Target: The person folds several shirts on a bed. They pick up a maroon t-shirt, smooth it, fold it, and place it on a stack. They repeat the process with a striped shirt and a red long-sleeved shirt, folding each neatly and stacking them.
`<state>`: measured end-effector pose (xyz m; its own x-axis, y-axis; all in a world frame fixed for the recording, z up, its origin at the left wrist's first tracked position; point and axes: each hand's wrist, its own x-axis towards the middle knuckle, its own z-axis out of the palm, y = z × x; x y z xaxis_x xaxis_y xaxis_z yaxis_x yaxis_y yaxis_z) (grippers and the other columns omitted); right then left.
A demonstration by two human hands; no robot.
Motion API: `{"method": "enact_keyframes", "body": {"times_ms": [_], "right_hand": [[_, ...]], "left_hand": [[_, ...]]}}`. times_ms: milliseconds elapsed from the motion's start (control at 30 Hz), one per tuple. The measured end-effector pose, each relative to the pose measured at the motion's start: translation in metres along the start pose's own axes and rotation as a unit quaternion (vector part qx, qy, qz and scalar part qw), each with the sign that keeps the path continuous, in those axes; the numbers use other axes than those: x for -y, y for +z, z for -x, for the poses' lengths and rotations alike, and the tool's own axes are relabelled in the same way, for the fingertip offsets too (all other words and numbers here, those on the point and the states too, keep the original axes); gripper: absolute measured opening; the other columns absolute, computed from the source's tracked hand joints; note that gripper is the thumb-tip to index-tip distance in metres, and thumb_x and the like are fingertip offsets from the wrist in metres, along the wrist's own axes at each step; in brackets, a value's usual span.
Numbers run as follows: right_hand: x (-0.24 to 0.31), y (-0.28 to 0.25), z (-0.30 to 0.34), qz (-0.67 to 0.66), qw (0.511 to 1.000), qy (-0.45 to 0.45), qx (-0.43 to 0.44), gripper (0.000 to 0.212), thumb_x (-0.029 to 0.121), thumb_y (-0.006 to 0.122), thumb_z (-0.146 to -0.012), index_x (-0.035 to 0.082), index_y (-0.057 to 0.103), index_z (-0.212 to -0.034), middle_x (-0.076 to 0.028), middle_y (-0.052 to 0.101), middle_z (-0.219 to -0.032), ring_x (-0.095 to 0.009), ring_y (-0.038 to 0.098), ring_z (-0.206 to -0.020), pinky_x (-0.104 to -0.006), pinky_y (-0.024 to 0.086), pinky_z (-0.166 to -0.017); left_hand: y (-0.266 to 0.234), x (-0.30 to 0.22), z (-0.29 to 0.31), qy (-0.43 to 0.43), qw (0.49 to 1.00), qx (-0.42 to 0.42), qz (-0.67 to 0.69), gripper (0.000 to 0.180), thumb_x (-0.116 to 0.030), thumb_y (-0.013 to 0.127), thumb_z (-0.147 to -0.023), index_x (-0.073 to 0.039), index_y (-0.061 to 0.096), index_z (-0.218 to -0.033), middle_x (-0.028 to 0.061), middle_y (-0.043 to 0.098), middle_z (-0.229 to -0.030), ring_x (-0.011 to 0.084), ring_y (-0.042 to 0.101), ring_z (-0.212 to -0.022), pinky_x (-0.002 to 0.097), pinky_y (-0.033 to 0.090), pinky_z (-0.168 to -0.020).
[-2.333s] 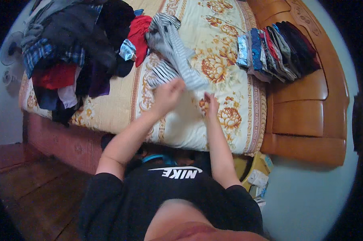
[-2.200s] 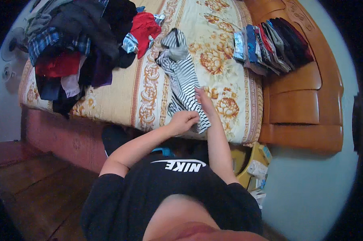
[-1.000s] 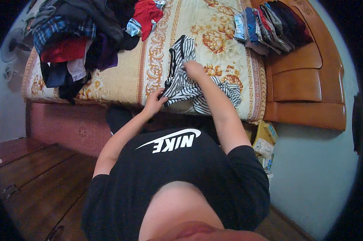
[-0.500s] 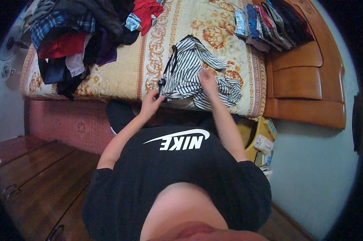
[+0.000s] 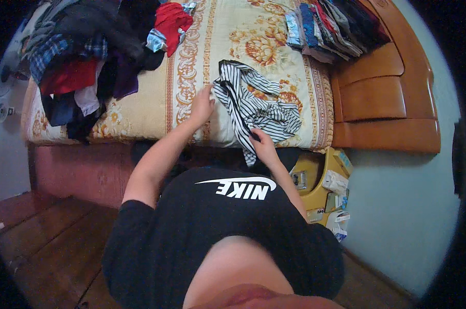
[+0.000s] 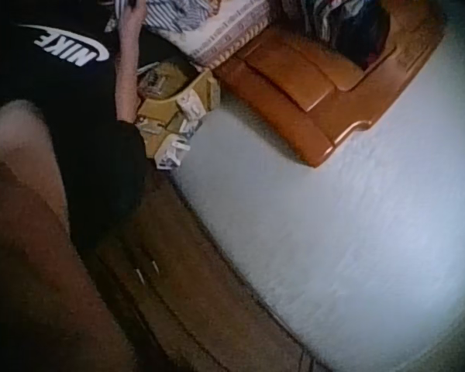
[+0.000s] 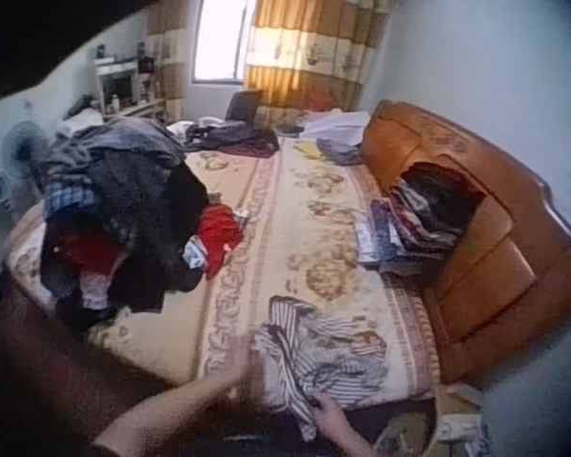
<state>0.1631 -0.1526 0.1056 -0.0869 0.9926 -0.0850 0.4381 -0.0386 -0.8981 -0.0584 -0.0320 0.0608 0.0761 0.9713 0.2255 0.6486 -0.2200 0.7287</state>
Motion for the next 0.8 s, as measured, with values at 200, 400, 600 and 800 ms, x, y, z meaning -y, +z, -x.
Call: {"method": "enact_keyframes", "body": {"times_ms": [200,400,600,800], "right_hand": [[0.022,-0.059,0.031,-0.152,0.985,0.078,0.007,0.023,0.003,0.060,-0.079,-0.003,0.058,-0.101,-0.003,0.061,-0.095,-0.009,0.053,-0.086,-0.0226,0.042,-0.078],[0.022,-0.141,0.031,-0.065,0.981,0.114,-0.142,0.024,0.004,0.057,-0.079,-0.001,0.060,-0.102,-0.003,0.062,-0.092,-0.011,0.056,-0.081,-0.0251,0.043,-0.075],[0.010,-0.193,-0.044,0.381,0.882,-0.101,-0.257,0.023,-0.001,0.048,-0.071,0.002,0.062,-0.089,-0.018,0.058,-0.080,-0.034,0.055,-0.083,-0.0377,0.044,-0.077],[0.054,-0.208,-0.136,0.288,0.884,-0.109,-0.353,0.021,0.007,0.047,-0.074,0.003,0.061,-0.089,-0.020,0.060,-0.085,-0.037,0.057,-0.081,-0.0406,0.046,-0.073]], "left_hand": [[0.051,0.004,-0.052,0.056,0.990,0.124,-0.021,0.065,0.007,0.055,-0.063,-0.025,0.048,-0.120,0.0110,0.044,-0.115,0.0316,0.053,-0.096,0.0381,0.045,-0.079],[0.022,-0.039,-0.075,0.182,0.974,0.137,-0.001,0.020,-0.006,0.061,-0.071,-0.010,0.064,-0.090,0.0100,0.051,-0.096,0.0265,0.053,-0.089,0.0348,0.045,-0.075],[-0.053,-0.085,-0.106,0.121,0.984,0.059,0.115,0.016,-0.016,0.052,-0.083,-0.001,0.056,-0.081,0.0153,0.054,-0.066,0.0254,0.053,-0.060,0.0329,0.042,-0.058],[-0.181,-0.116,-0.132,0.191,0.976,0.055,0.087,0.021,-0.020,0.062,-0.079,0.000,0.058,-0.082,0.0060,0.056,-0.064,0.0109,0.051,-0.061,0.0267,0.041,-0.056]]}}
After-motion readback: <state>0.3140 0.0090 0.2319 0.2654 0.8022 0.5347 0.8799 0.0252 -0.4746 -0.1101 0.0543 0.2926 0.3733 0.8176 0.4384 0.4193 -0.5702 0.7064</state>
